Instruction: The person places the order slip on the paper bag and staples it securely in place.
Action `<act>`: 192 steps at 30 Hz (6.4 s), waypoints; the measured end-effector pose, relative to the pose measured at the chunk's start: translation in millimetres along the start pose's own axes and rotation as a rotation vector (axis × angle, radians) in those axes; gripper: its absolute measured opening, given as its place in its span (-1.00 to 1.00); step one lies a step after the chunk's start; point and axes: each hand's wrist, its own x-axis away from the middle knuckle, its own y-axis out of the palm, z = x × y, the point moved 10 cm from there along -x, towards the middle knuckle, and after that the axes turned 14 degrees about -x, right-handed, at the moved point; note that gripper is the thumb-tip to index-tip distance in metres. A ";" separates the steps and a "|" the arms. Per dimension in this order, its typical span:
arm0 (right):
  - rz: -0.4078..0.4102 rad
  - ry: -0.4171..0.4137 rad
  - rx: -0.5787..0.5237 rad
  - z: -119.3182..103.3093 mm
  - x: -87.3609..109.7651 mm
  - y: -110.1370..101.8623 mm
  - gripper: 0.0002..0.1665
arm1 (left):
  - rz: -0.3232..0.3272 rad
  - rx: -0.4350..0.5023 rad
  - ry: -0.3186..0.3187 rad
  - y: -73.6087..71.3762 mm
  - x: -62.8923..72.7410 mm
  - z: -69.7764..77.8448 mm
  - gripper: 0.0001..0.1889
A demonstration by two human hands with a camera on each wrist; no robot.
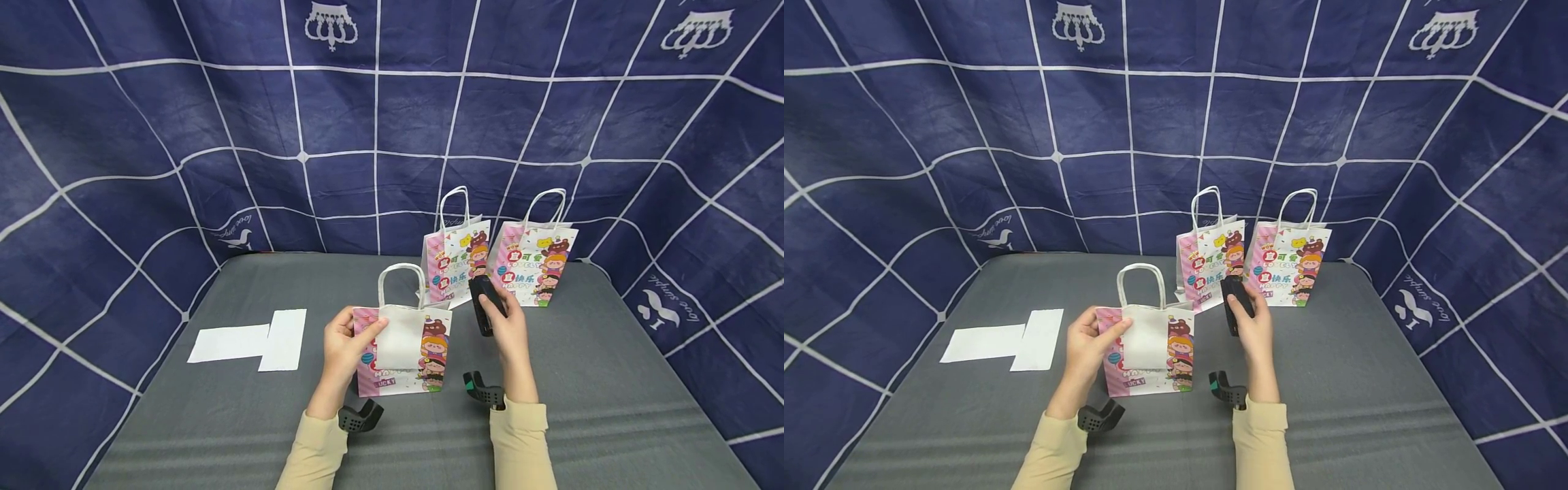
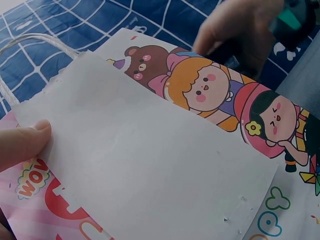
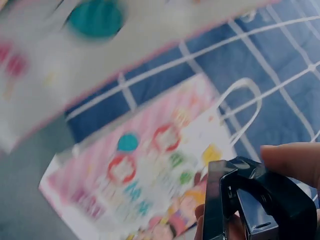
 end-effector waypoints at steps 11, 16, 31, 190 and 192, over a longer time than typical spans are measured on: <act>-0.088 -0.052 -0.286 -38.4 22.9 23.1 -0.40 | -0.007 0.001 -0.014 0.3 0.4 -1.0 -0.82; -0.119 -0.128 -0.403 -58.3 35.4 27.5 -0.35 | -0.015 -0.008 -0.024 1.8 0.7 -0.7 -0.82; -0.345 -0.320 -0.516 -96.4 65.1 45.8 -0.23 | -0.032 -0.061 0.049 6.7 1.4 11.5 -0.86; -0.453 -0.915 -0.126 -135.0 122.9 87.0 -0.21 | -0.340 -0.103 0.377 47.8 18.3 37.5 -0.59; -0.440 -0.950 -0.128 -138.2 125.6 86.9 -0.22 | -0.342 -0.095 0.375 48.8 17.6 29.2 -0.57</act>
